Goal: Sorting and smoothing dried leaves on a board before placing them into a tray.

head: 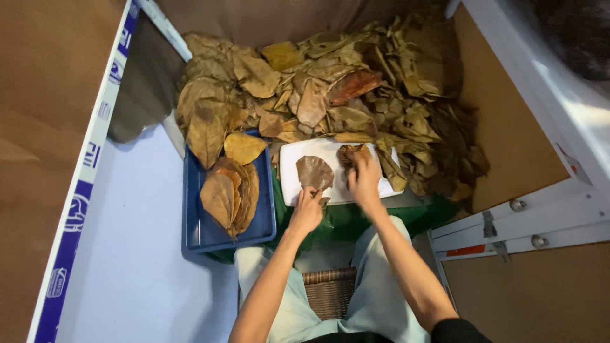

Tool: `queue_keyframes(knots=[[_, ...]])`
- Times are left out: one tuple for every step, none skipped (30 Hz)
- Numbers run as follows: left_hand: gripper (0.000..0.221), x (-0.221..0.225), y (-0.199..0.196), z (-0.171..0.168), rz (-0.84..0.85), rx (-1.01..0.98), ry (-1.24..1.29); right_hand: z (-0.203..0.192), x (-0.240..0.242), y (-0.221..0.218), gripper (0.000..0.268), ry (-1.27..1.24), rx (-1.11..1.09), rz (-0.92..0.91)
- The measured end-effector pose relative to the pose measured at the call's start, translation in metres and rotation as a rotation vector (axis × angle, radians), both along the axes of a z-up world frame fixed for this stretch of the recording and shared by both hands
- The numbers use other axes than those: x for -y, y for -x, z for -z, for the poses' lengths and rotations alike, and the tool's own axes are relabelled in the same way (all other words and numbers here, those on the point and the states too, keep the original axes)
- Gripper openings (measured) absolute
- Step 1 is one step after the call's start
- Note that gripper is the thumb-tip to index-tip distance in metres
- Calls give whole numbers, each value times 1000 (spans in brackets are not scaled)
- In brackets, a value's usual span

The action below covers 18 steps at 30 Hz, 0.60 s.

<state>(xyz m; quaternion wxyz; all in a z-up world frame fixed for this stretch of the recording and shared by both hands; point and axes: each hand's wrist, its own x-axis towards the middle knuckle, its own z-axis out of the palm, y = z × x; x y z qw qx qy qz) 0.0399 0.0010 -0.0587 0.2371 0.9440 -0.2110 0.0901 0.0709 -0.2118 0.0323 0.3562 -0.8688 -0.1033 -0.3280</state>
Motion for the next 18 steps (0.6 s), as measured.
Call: queue_keyframes(knots=[[51, -4, -6, -1, 8, 4, -4, 19, -9, 12, 33, -4, 4, 8], [44, -7, -11, -2, -3, -55, -14, 38, -19, 25, 18, 112, -197, 43], [37, -11, -16, -2, -15, -114, -25, 57, -30, 37, 26, 227, -398, 78], [37, -12, -15, -21, -13, -118, -28, 57, -37, 50, 26, 223, -402, 79], [36, -13, -14, -40, 17, -103, -107, 57, -44, 63, 28, 238, -446, 66], [39, -14, -12, -58, 48, -90, -186, 57, -53, 77, 33, 253, -491, 51], [39, -16, -9, -64, 50, -95, -189, 58, -61, 80, 33, 250, -497, 52], [40, -16, -10, -70, 101, -65, -168, 57, -68, 80, 44, 280, -502, 124], [40, -17, -12, -77, 152, -35, -147, 57, -75, 79, 56, 311, -507, 196], [40, -18, -14, -73, 160, -36, -149, 66, -78, 73, 56, 307, -509, 203], [40, -20, -16, -69, 171, 29, -197, 75, -81, 67, 51, 348, -516, 206], [40, -23, -18, -65, 178, 94, -246, 84, -85, 60, 47, 389, -522, 204], [40, -23, -16, -66, 181, 93, -248, 80, -79, 58, 47, 386, -524, 206], [37, -23, -16, -67, 141, 76, -299, 76, -72, 54, 38, 356, -582, 172], [35, -23, -15, -68, 102, 60, -350, 71, -66, 49, 30, 327, -640, 138], [35, -23, -13, -71, 92, 58, -344, 54, -57, 43, 30, 336, -638, 131], [31, -23, -10, -72, 81, 78, -340, 37, -49, 36, 28, 183, -733, 70], [33, -24, -4, -73, 77, 92, -340, 22, -43, 34, 28, 23, -834, 14]])
